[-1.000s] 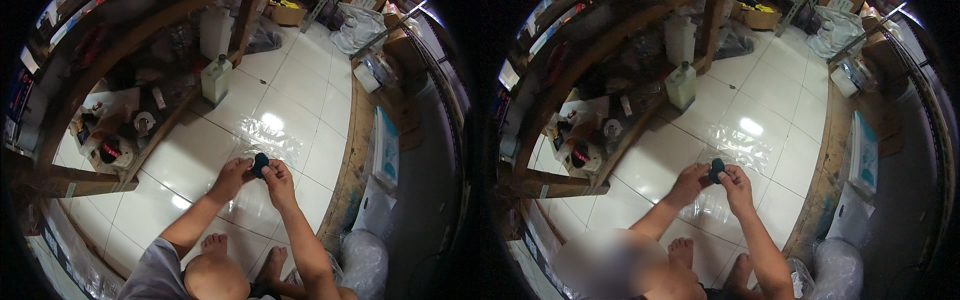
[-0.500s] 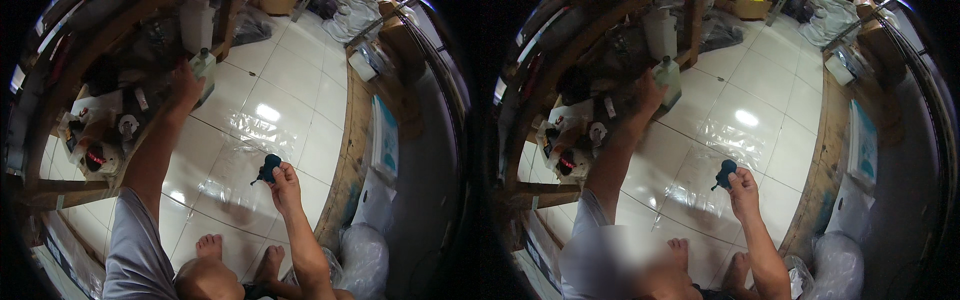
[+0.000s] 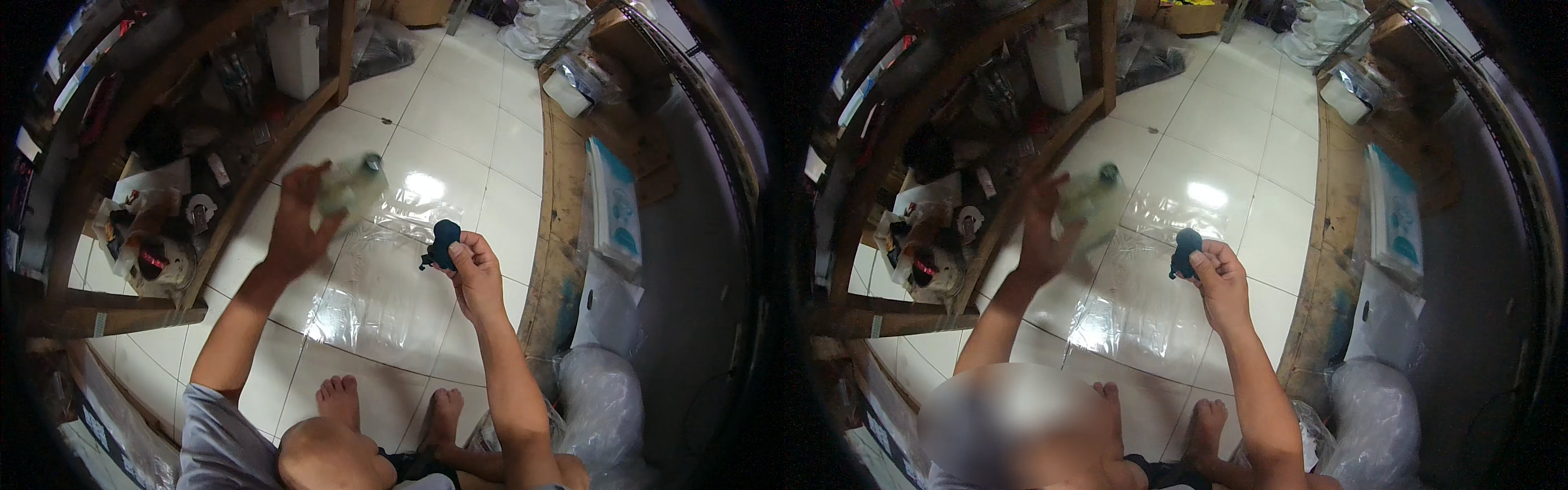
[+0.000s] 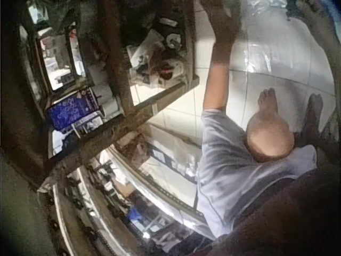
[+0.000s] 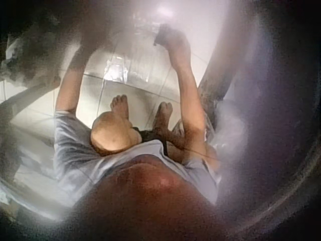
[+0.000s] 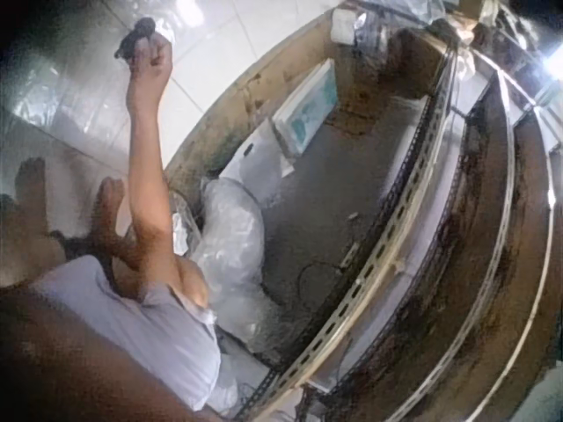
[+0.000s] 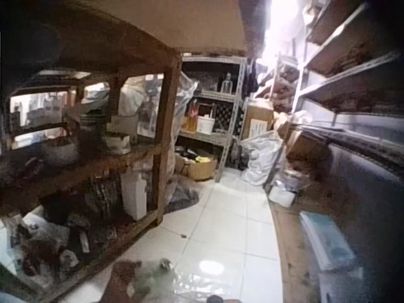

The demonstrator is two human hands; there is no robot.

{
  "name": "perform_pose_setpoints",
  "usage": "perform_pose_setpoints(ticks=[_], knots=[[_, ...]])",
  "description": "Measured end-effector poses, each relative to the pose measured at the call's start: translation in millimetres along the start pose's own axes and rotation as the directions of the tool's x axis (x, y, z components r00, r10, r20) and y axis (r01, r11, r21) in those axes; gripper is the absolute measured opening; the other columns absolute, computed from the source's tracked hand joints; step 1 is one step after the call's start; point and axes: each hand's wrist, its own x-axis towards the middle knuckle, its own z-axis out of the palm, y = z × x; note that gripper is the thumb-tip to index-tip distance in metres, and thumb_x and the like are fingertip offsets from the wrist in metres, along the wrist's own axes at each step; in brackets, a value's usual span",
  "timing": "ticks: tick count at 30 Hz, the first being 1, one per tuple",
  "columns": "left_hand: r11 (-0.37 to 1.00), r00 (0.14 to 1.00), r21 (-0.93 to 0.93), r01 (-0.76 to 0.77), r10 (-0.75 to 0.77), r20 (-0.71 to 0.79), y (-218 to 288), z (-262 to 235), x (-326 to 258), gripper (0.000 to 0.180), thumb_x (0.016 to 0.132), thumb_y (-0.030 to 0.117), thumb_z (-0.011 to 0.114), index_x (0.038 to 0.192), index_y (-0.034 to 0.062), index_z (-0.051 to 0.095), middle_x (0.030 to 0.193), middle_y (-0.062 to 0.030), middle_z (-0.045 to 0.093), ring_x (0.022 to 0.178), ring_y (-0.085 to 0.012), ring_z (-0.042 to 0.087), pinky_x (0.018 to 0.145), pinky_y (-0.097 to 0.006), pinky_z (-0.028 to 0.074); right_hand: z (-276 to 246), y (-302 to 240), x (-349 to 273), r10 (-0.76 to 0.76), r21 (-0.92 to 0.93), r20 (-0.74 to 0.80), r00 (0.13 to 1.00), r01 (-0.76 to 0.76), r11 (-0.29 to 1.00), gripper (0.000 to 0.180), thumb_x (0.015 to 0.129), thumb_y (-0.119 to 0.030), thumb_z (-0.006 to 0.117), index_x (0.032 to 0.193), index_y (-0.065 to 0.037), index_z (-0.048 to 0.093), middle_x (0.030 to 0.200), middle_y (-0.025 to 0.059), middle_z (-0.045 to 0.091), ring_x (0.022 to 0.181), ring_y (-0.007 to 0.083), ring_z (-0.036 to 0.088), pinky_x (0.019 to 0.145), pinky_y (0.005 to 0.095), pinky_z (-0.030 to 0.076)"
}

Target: The person sits on a tiled floor and wipes a clear plastic sheet laid over the tiles using a dark cloth. They repeatedly rub the surface in circular and back-and-forth motions, occasionally lifting the sheet to wipe underneath or reposition it.

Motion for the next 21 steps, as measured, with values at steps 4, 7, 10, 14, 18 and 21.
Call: perform_pose_setpoints(ticks=[4, 7, 10, 14, 18, 21], knots=[[0.988, 0.981, 0.112, -0.103, 0.082, 0.176, 60, -10, -23, 0.070, 0.081, 0.014, 0.074, 0.142, 0.0044, 0.041, 0.130, -0.0228, 0.048, 0.120, -0.0385, 0.048, 0.102, -0.044, 0.041, 10, -18, -10, -0.052, 0.035, -0.017, 0.999, 0.052, 0.998, 0.019, 0.097, -0.013, 0.061, 0.113, -0.003, 0.057, 0.099, 0.0072, 0.067, 0.087, 0.0152, 0.066, 0.080, 0.0319, 0.056], [0.984, 0.960, 0.122, -0.126, 0.090, 0.264, 82, -14, -27, 0.071, 0.080, 0.017, 0.076, 0.142, 0.0070, 0.043, 0.127, -0.0233, 0.049, 0.115, -0.0395, 0.052, 0.098, -0.045, 0.045, 7, -27, -14, -0.096, -0.066, -0.008, 0.995, 0.095, 0.993, 0.020, 0.097, -0.014, 0.062, 0.112, -0.001, 0.058, 0.097, 0.0068, 0.067, 0.085, 0.0141, 0.065, 0.078, 0.0305, 0.055], [0.959, 0.933, 0.164, -0.232, 0.171, 0.317, 90, -17, -25, 0.073, 0.080, 0.019, 0.076, 0.145, 0.0114, 0.043, 0.123, -0.0238, 0.051, 0.111, -0.0413, 0.054, 0.093, -0.046, 0.048, 8, -38, -19, -0.185, -0.164, 0.041, 0.982, 0.189, 0.968, 0.021, 0.096, -0.011, 0.062, 0.112, 0.002, 0.058, 0.095, 0.0068, 0.067, 0.084, 0.0123, 0.064, 0.078, 0.0270, 0.052], [0.929, 0.902, 0.216, -0.302, 0.204, 0.380, 107, -23, -20, 0.073, 0.081, 0.020, 0.076, 0.145, 0.0130, 0.043, 0.121, -0.0238, 0.053, 0.111, -0.0411, 0.054, 0.093, -0.046, 0.048, 16, -49, -29, -0.221, -0.290, 0.083, 0.972, 0.236, 0.927, 0.021, 0.094, -0.010, 0.063, 0.111, 0.004, 0.061, 0.093, 0.0064, 0.068, 0.081, 0.0110, 0.063, 0.074, 0.0257, 0.050], [0.904, 0.863, 0.254, -0.343, 0.197, 0.465, 127, -27, -11, 0.074, 0.080, 0.020, 0.076, 0.146, 0.0135, 0.043, 0.122, -0.0229, 0.054, 0.111, -0.0396, 0.055, 0.094, -0.046, 0.047, 25, -58, -37, -0.158, -0.489, 0.089, 0.983, 0.181, 0.853, 0.019, 0.094, -0.008, 0.064, 0.108, 0.004, 0.063, 0.091, 0.0047, 0.066, 0.081, 0.0081, 0.059, 0.075, 0.0235, 0.049], [0.877, 0.821, 0.261, -0.403, 0.221, 0.526, 130, -28, -5, 0.074, 0.080, 0.022, 0.076, 0.146, 0.0141, 0.043, 0.123, -0.0217, 0.054, 0.110, -0.0383, 0.056, 0.093, -0.045, 0.047, 24, -56, -38, -0.162, -0.604, 0.119, 0.980, 0.201, 0.771, 0.017, 0.094, -0.010, 0.065, 0.104, 0.004, 0.065, 0.090, 0.0042, 0.067, 0.080, 0.0075, 0.059, 0.075, 0.0235, 0.049]])
